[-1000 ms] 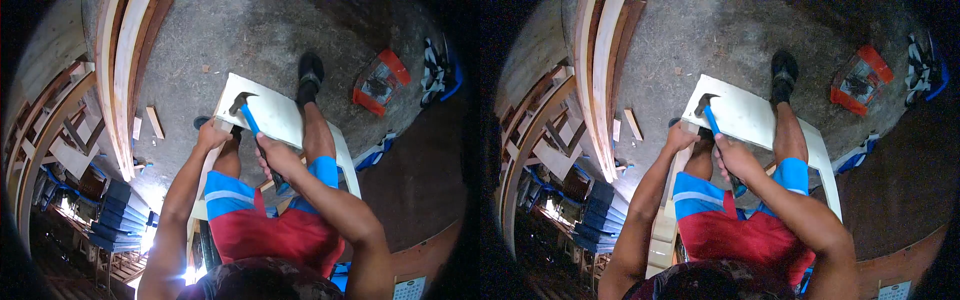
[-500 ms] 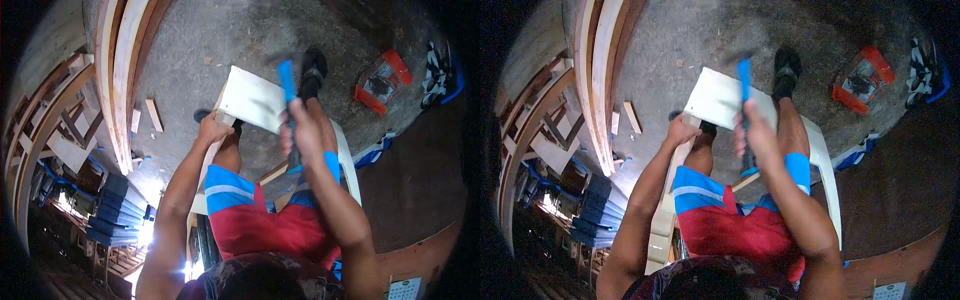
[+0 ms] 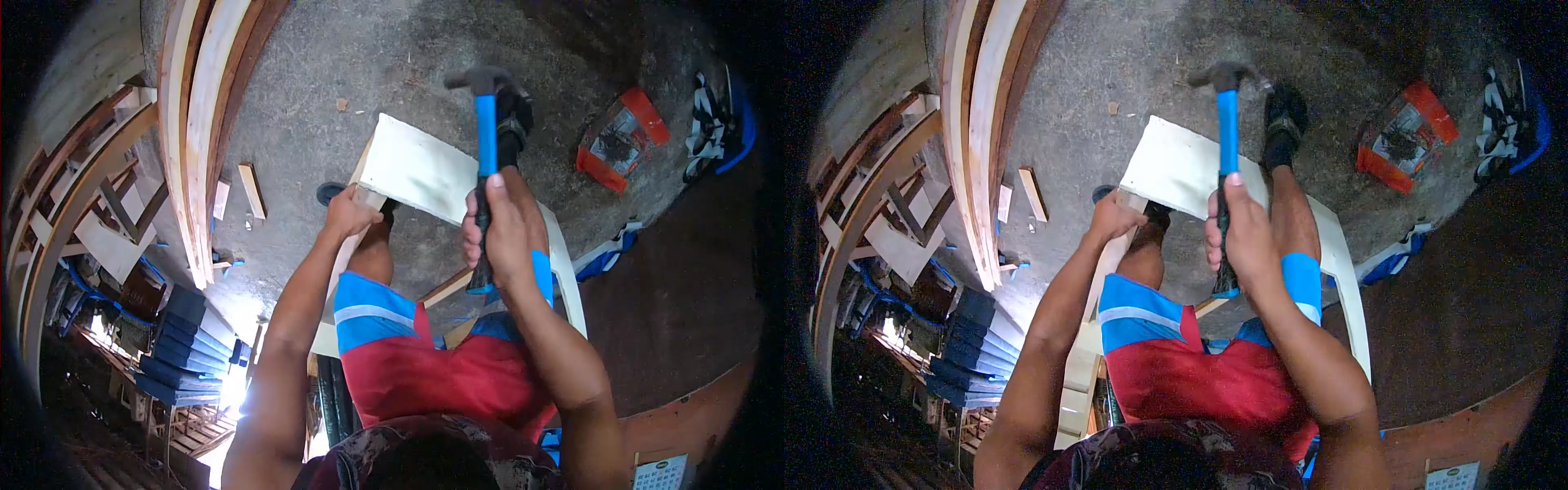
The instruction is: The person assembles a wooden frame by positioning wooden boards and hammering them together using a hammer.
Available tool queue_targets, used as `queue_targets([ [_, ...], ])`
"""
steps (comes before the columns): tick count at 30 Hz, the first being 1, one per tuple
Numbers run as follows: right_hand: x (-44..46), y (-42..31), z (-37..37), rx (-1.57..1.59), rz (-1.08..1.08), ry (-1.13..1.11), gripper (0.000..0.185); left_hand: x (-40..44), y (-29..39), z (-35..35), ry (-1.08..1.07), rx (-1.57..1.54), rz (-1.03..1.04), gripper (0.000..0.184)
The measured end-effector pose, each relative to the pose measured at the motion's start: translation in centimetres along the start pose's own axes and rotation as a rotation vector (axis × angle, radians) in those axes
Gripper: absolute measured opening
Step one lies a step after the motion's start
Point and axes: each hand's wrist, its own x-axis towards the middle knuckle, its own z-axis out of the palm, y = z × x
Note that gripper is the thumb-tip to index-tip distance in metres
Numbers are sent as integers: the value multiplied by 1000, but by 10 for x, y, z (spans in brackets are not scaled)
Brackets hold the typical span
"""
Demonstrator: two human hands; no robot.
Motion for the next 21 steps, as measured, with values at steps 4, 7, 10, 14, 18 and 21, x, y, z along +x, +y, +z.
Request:
queue_targets([
  [4,-7,-13,3,97,40,16,55,9,-7,1,-10,33,38,85],
  [7,-8,-7,2,40,86,-1,55,4,-3,-7,-44,2,100,86],
  [10,-12,4,-2,-39,140,14,55,7,-12,-13,-94,-158,198,79],
  [14,-16,15,-13,-73,196,19,54,28,-33,-11,-153,-246,298,62],
  [18,-31,18,-28,-106,168,76,48,22,-26,-18,-194,-316,327,64],
  [21,-27,30,-46,-23,158,97,48,12,-10,-44,90,-534,417,59],
])
